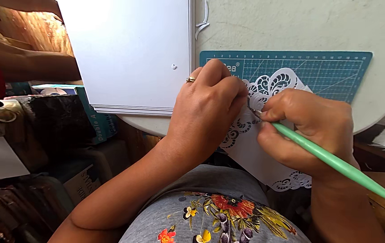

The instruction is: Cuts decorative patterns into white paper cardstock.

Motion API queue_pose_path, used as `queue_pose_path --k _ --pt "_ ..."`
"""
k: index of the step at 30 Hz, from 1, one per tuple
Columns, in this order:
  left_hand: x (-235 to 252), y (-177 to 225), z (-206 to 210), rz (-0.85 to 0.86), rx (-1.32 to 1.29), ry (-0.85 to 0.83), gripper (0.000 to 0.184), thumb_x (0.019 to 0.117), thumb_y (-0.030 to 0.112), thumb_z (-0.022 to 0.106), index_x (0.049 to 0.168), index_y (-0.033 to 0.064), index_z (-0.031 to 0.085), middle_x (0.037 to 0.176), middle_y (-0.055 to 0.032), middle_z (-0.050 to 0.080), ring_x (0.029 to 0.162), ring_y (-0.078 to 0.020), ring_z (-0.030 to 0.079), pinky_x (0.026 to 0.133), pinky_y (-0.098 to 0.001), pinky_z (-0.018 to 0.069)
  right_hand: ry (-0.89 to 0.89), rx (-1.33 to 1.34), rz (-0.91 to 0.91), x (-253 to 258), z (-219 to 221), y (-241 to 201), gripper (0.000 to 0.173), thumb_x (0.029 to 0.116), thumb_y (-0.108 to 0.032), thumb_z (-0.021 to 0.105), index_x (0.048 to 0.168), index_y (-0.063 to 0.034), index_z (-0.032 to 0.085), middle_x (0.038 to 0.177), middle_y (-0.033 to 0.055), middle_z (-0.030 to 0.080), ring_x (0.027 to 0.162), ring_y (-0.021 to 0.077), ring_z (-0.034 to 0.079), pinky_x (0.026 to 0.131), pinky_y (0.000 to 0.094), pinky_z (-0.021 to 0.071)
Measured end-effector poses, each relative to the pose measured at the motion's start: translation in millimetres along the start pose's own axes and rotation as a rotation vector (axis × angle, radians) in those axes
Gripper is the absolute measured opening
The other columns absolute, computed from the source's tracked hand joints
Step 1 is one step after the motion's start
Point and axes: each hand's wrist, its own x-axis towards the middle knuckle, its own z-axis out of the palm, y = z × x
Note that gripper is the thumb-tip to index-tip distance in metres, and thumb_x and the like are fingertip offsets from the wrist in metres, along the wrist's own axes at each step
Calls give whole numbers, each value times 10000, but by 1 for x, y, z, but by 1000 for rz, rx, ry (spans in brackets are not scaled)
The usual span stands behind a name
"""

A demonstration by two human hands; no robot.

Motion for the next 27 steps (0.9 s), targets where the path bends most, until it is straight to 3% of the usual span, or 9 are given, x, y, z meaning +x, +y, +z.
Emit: queue_pose_path --k 23,27 --pt "0 0 1 -3 0 4 114 962 173 680 965 105 771 941 -71 637 880 -151 590 765 -252 442 -14 12 -4 0 -1 0 85 830 -70 579 764 -21 599 747 68 599 703 55 556 584 161 400" --pt "-1 0 0 3 -3 5 118 964 176 680 967 104 773 943 -73 638 878 -151 590 770 -254 444 -25 121 61 -1 -9 4 64 844 -99 600 853 -40 623 849 33 637 769 5 582 633 126 442"
